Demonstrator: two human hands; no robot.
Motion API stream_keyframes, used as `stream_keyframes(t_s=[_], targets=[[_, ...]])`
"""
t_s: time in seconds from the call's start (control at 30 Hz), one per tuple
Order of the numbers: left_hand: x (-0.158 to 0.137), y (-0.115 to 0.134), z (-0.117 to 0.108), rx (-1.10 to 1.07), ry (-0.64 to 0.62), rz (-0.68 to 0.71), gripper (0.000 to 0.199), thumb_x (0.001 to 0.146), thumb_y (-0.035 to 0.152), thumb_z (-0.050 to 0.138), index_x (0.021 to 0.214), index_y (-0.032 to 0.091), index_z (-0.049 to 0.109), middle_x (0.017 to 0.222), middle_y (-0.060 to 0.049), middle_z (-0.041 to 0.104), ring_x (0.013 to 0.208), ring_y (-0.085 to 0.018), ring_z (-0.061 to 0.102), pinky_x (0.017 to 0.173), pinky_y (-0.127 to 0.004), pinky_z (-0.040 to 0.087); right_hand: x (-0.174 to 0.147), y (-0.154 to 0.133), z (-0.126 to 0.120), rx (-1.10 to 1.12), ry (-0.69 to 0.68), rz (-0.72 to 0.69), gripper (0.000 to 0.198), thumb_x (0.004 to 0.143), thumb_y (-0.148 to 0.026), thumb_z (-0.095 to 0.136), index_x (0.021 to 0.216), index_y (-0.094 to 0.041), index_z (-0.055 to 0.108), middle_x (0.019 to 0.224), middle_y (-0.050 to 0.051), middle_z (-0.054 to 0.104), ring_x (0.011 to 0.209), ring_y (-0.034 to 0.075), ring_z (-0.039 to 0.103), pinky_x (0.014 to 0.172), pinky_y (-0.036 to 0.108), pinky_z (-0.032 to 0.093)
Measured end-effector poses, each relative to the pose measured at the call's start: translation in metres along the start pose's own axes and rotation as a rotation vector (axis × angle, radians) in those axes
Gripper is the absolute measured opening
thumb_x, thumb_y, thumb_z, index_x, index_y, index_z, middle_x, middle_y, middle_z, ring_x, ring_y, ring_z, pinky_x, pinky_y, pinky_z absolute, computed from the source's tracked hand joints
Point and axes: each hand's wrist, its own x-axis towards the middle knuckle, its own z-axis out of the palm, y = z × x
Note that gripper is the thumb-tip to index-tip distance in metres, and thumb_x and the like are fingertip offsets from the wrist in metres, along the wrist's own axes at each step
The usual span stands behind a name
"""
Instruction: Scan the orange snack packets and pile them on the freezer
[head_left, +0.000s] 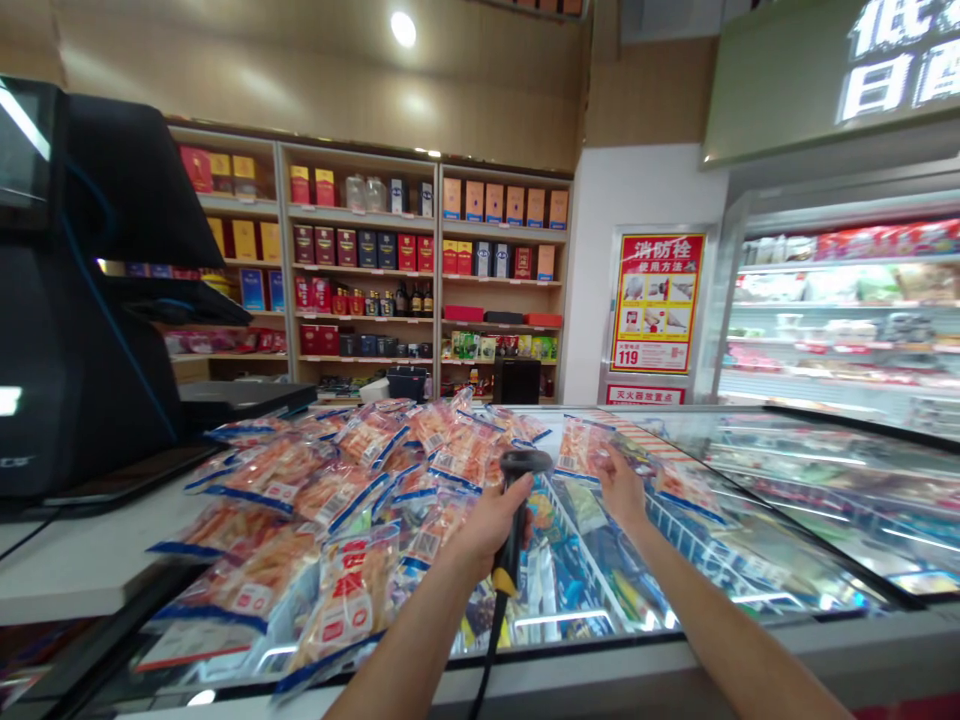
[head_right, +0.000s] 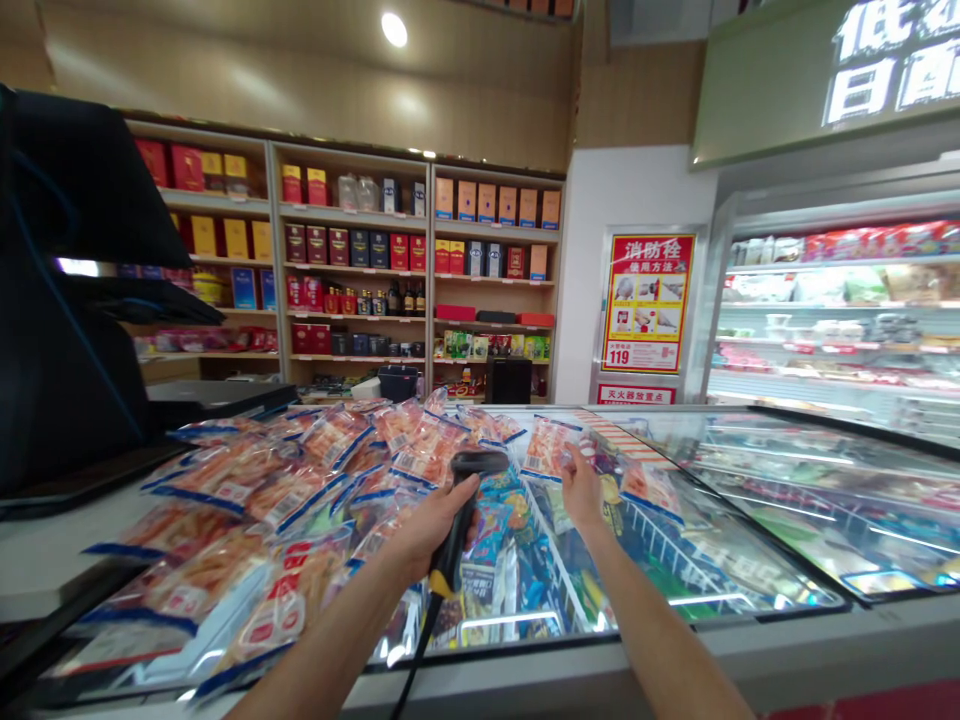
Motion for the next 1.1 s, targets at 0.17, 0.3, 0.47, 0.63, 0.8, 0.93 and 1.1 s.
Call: stream_keyframes(t_s=[0.17,0.3,0.47,0.63,0.8,0.93,1.1], targets=[[-0.003,0.001,-0.001,-0.015,-0.022,-0.004,0.034,0.062,0.05,0.049,0.065,0.017,0.04,0.045,0.005,0.047,0.036,-0.006,0.042,0.036,-0.018,0.033,0.001,-0.001,-0.003,-0.009,-0.016,0.01,0.046,0.068,-0.019,0.033,0.113,-0.016,0.041,0.069,0.002,0.057,0.06,0.014,0.051,0.057,0.024,0.036],[-0.004,0.004,-0.002,-0.023,-0.004,-0.015,0.035,0.061,0.051,0.049,0.065,0.017,0.04,0.046,0.005,0.047,0.036,-0.006,0.042,0.036,-0.018,0.033,0.003,0.008,-0.007,-0.026,-0.018,0.031,0.045,0.069,-0.019,0.033,0.112,-0.016,0.042,0.07,0.003,0.058,0.061,0.015,0.052,0.057,0.024,0.035],[-0.002,0.005,0.003,-0.041,-0.003,-0.036,0.033,0.063,0.049,0.048,0.064,0.017,0.039,0.046,0.005,0.047,0.037,-0.006,0.043,0.037,-0.018,0.033,0.004,0.016,-0.009,-0.035,-0.012,0.036,0.044,0.069,-0.02,0.035,0.111,-0.017,0.043,0.072,0.003,0.059,0.065,0.015,0.053,0.063,0.025,0.036],[-0.002,0.005,-0.002,-0.043,0.006,-0.053,0.034,0.062,0.05,0.049,0.064,0.018,0.039,0.046,0.005,0.047,0.037,-0.006,0.044,0.037,-0.018,0.034,0.009,0.024,-0.015,-0.086,-0.041,0.019,0.043,0.07,-0.019,0.034,0.112,-0.017,0.042,0.071,0.003,0.06,0.065,0.016,0.054,0.064,0.026,0.036],[0.0,0.005,-0.015,-0.064,0.055,-0.046,0.035,0.061,0.051,0.049,0.065,0.017,0.041,0.047,0.005,0.047,0.037,-0.006,0.043,0.037,-0.018,0.034,0.017,0.055,-0.029,-0.247,-0.107,0.01,0.041,0.071,-0.017,0.033,0.11,-0.016,0.045,0.08,0.006,0.06,0.073,0.017,0.054,0.064,0.027,0.037],[0.001,0.007,-0.02,-0.072,0.102,-0.067,0.034,0.061,0.049,0.05,0.065,0.017,0.041,0.047,0.004,0.048,0.037,-0.006,0.044,0.037,-0.018,0.034,0.026,0.085,-0.037,-0.352,-0.127,0.026,0.039,0.073,-0.016,0.031,0.108,-0.015,0.047,0.09,0.007,0.059,0.081,0.017,0.053,0.069,0.027,0.037],[-0.005,0.016,-0.03,-0.04,0.169,-0.062,0.034,0.062,0.049,0.05,0.062,0.016,0.043,0.046,0.004,0.048,0.036,-0.006,0.043,0.036,-0.017,0.034,0.039,0.096,-0.046,-0.411,-0.126,0.099,0.038,0.072,-0.015,0.03,0.105,-0.013,0.049,0.093,0.01,0.058,0.084,0.019,0.052,0.07,0.028,0.036]])
